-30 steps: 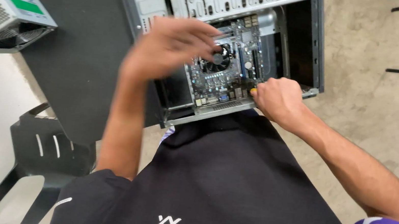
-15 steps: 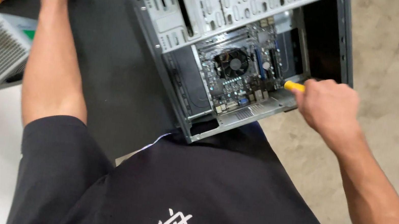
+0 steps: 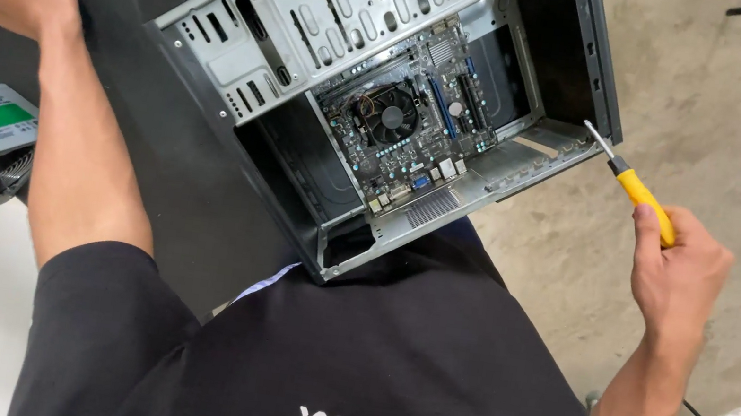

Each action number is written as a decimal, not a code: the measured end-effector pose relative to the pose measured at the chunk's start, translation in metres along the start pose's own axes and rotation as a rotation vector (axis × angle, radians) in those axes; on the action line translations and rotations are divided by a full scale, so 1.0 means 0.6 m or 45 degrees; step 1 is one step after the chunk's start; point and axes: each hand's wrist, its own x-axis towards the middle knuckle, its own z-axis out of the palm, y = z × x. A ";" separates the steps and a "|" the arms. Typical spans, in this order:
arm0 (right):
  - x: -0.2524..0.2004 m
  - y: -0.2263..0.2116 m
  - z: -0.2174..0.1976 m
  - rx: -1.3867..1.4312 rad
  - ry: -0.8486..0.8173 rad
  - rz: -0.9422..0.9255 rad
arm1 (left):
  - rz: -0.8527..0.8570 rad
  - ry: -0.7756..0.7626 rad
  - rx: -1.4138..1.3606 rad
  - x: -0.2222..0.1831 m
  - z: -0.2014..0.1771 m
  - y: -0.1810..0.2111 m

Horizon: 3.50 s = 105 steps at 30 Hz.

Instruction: Installing a motherboard and power supply unit into a computer case using a screwdriver.

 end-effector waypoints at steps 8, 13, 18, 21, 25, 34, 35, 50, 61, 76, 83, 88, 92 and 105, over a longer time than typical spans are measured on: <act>0.027 0.055 0.007 0.081 0.015 -0.176 | -0.059 -0.099 -0.054 -0.003 -0.017 -0.012; 0.063 0.048 0.005 -0.048 -0.077 -0.318 | -0.110 -0.155 -0.006 -0.010 -0.024 -0.042; 0.090 0.005 -0.042 -0.182 -0.234 -0.409 | -0.260 0.439 -0.536 -0.018 -0.050 -0.017; 0.100 -0.042 -0.073 0.009 -0.199 -0.683 | -0.214 0.533 -0.835 -0.014 -0.264 0.175; 0.115 -0.146 -0.064 0.245 -0.160 -1.118 | -0.096 0.148 -1.098 -0.075 -0.539 0.489; 0.125 -0.246 -0.051 0.803 -0.331 -1.741 | -1.323 -0.751 -2.079 -0.213 -0.609 0.623; 0.131 -0.248 -0.054 0.802 -0.339 -1.761 | -1.316 -0.750 -2.077 -0.211 -0.613 0.624; 0.057 -0.270 -0.032 0.982 -0.542 -1.476 | -1.182 -0.611 -2.141 -0.206 -0.688 0.584; -0.050 -0.211 -0.014 0.929 -0.338 -1.189 | -1.267 -0.639 -2.004 -0.310 -0.651 0.584; 0.022 -0.117 0.054 1.028 -0.163 -0.878 | -1.774 -0.993 -2.227 -0.367 -0.492 0.679; 0.065 -0.110 0.053 0.864 -0.082 -0.942 | -1.842 -1.002 -1.949 -0.385 -0.437 0.722; 0.087 -0.113 0.059 0.762 -0.022 -0.996 | -1.762 -1.015 -1.824 -0.394 -0.407 0.726; 0.102 -0.135 0.088 0.578 -0.046 -1.209 | -1.891 -0.988 -1.654 -0.410 -0.395 0.674; 0.154 -0.388 0.194 -0.123 -0.146 -2.068 | -1.530 -0.797 -0.928 -0.356 -0.358 0.490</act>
